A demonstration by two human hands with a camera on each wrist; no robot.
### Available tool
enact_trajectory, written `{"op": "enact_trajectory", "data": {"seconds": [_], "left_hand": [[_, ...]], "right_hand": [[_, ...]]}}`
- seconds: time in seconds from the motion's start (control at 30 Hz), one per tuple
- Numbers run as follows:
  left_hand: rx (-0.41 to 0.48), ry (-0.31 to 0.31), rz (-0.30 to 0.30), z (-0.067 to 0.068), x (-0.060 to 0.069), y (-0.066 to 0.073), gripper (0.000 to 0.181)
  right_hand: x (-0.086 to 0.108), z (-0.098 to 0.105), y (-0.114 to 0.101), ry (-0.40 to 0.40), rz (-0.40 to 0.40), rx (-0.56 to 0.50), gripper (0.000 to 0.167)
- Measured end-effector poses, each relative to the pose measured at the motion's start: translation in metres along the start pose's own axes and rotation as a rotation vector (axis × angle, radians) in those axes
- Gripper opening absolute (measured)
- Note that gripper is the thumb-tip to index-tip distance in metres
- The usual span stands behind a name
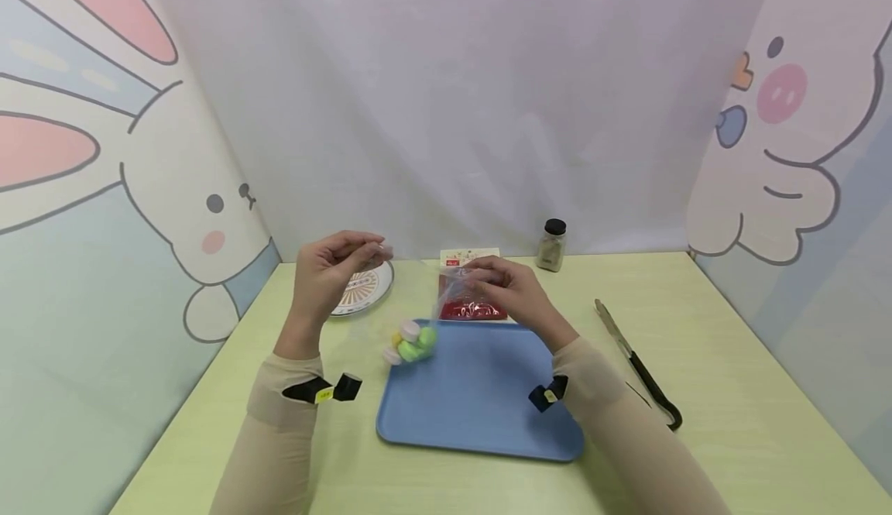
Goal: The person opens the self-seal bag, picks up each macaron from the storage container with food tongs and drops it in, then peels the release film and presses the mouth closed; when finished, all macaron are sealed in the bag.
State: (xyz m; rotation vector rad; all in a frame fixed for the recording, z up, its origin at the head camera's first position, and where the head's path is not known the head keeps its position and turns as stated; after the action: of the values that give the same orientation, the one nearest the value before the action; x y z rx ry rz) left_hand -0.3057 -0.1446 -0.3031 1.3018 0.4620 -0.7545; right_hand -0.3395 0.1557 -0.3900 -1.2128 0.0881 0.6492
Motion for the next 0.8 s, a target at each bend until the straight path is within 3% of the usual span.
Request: {"op": "enact_trajectory", "data": {"seconds": [0.23, 0.4, 0.5, 0.67, 0.8], "left_hand": [[0.069, 0.009, 0.036, 0.009, 0.004, 0.003, 0.012], [0.215, -0.002, 0.169, 0.009, 0.006, -0.007, 0.016], [0.25, -0.038, 0.23, 0.006, 0.008, -0.018, 0.016], [0.218, -0.105, 0.22, 0.003, 0.011, -0.033, 0.019], [0.195, -0.123, 0.194, 0.004, 0.012, -0.038, 0.021]], "right_hand": [[-0.002, 0.021, -0.019, 0.031, 0.155, -0.077, 0.028], [-0.004, 0.042, -0.039, -0.032, 0.229, -0.132, 0.031], [-0.003, 0.048, -0.04, -0.064, 0.234, -0.125, 0.033], [0.0, 0.049, -0.032, -0.073, 0.223, -0.097, 0.029], [0.0, 0.049, -0.028, -0.059, 0.23, -0.061, 0.028]]}}
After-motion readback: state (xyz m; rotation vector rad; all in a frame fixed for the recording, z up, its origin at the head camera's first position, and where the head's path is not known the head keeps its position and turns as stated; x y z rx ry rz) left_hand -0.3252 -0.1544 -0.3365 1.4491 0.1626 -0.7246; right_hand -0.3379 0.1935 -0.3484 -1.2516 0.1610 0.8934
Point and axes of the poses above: each hand's wrist, its own x-axis away from the middle knuckle, its own z-axis out of the back of the hand, y = z × x, the point moved 1 cm from there along -x, towards the middle knuckle, and after that the axes turned 3 degrees about -y, right-handed, at the moved point
